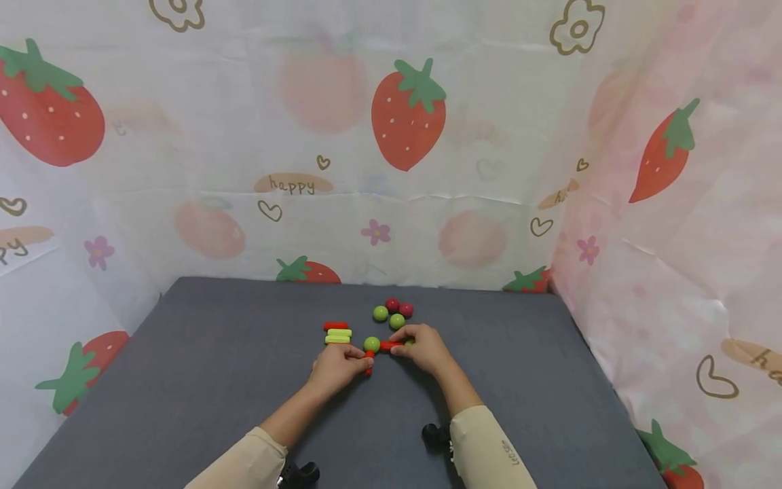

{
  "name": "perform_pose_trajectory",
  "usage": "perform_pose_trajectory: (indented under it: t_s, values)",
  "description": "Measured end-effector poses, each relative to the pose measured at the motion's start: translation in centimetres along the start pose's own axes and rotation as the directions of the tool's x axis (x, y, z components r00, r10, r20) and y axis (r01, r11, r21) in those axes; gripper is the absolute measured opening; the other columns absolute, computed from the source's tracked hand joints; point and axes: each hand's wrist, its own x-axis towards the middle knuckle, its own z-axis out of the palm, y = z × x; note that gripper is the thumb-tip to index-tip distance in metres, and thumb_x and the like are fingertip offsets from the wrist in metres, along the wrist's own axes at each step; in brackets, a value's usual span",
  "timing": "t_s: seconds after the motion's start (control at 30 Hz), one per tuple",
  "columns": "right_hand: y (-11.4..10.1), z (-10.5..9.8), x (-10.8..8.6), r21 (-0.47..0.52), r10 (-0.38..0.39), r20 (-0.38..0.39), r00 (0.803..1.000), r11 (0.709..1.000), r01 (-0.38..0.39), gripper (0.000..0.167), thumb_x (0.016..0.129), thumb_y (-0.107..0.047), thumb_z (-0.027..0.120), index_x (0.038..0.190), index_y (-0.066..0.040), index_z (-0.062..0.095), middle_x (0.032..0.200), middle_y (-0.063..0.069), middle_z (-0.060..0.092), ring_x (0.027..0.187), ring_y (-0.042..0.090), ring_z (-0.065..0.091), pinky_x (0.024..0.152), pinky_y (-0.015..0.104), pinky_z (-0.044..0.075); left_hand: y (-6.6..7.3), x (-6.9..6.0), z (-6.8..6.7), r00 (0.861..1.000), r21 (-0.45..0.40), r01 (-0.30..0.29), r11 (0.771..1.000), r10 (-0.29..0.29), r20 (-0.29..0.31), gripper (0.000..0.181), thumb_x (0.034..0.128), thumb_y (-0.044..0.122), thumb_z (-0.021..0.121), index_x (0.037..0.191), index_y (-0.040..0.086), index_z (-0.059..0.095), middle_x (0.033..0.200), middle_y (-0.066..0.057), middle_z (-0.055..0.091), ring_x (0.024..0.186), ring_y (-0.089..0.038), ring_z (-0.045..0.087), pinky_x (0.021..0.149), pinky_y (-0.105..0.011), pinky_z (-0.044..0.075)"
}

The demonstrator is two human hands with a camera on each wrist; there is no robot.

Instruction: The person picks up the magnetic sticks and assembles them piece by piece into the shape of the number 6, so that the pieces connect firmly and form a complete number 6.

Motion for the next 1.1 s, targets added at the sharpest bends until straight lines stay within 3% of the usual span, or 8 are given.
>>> perform_pose_trajectory:
  t_s: [0.2, 0.43, 0.57, 0.87, 1.1]
  values:
    - [-0.4, -0.5, 0.2, -0.005, -0.025, 0.021, 0.999, 1.000, 0.025, 0.015, 0.087, -0.023, 0.084, 0.101, -0.022, 0.080, 0.102, -0.006, 0.073, 0.091, 0.013, 0.062, 0.081, 0.036, 0.051, -0.4, 0.2, 0.0, 1.000, -0.007, -0.012, 1.000, 0.013, 0.006, 0.019, 0.0874, 0.037, 0.081, 0.090, 0.018, 0.081, 0.084, 0.007, 0.076, 0.079, -0.014, 0.065, 0.093, -0.054, 0.037]
    - [-1.4, -2.0, 1.4, -0.007, -0.043, -0.083, 0.996, 0.999, 0.042, 0.026, 0.091, -0.019, 0.080, 0.116, -0.015, 0.076, 0.115, 0.003, 0.071, 0.107, 0.024, 0.062, 0.088, 0.045, 0.052, -0.3, 0.3, -0.5, 0.999, -0.019, -0.007, 1.000, 0.008, 0.036, 0.018, 0.0888, 0.036, 0.080, 0.091, 0.018, 0.082, 0.087, 0.007, 0.076, 0.083, -0.015, 0.065, 0.102, -0.059, 0.035]
    - [-1.5, -2.4, 2.2, -0.034, -0.019, -0.097, 0.995, 0.999, 0.016, 0.031, 0.092, -0.016, 0.078, 0.123, -0.015, 0.074, 0.122, 0.004, 0.070, 0.113, 0.028, 0.061, 0.090, 0.048, 0.051, -0.4, 0.3, -0.6, 0.998, -0.026, -0.002, 1.000, 0.004, 0.055, 0.017, 0.0889, 0.036, 0.080, 0.090, 0.019, 0.082, 0.087, 0.007, 0.075, 0.085, -0.016, 0.066, 0.106, -0.061, 0.033]
    - [-1.2, -1.7, 3.4, -0.084, 0.020, -0.109, 0.994, 0.996, -0.030, 0.033, 0.090, -0.017, 0.081, 0.122, -0.017, 0.075, 0.101, 0.003, 0.071, 0.086, 0.019, 0.058, 0.072, 0.035, 0.047, -0.6, 0.3, -0.5, 0.998, -0.026, -0.003, 1.000, 0.005, 0.059, 0.018, 0.0875, 0.037, 0.081, 0.090, 0.018, 0.082, 0.086, 0.007, 0.076, 0.086, -0.016, 0.067, 0.106, -0.060, 0.033]
    - [-1.3, -0.9, 3.5, -0.067, 0.052, -0.109, 0.993, 0.996, -0.059, 0.034, 0.088, -0.016, 0.082, 0.121, -0.019, 0.076, 0.091, 0.001, 0.068, 0.079, 0.018, 0.055, 0.069, 0.033, 0.043, -0.5, 0.3, -0.5, 0.998, -0.016, 0.003, 1.000, -0.002, 0.055, 0.018, 0.0873, 0.037, 0.082, 0.088, 0.018, 0.082, 0.085, 0.007, 0.075, 0.086, -0.016, 0.066, 0.104, -0.059, 0.035]
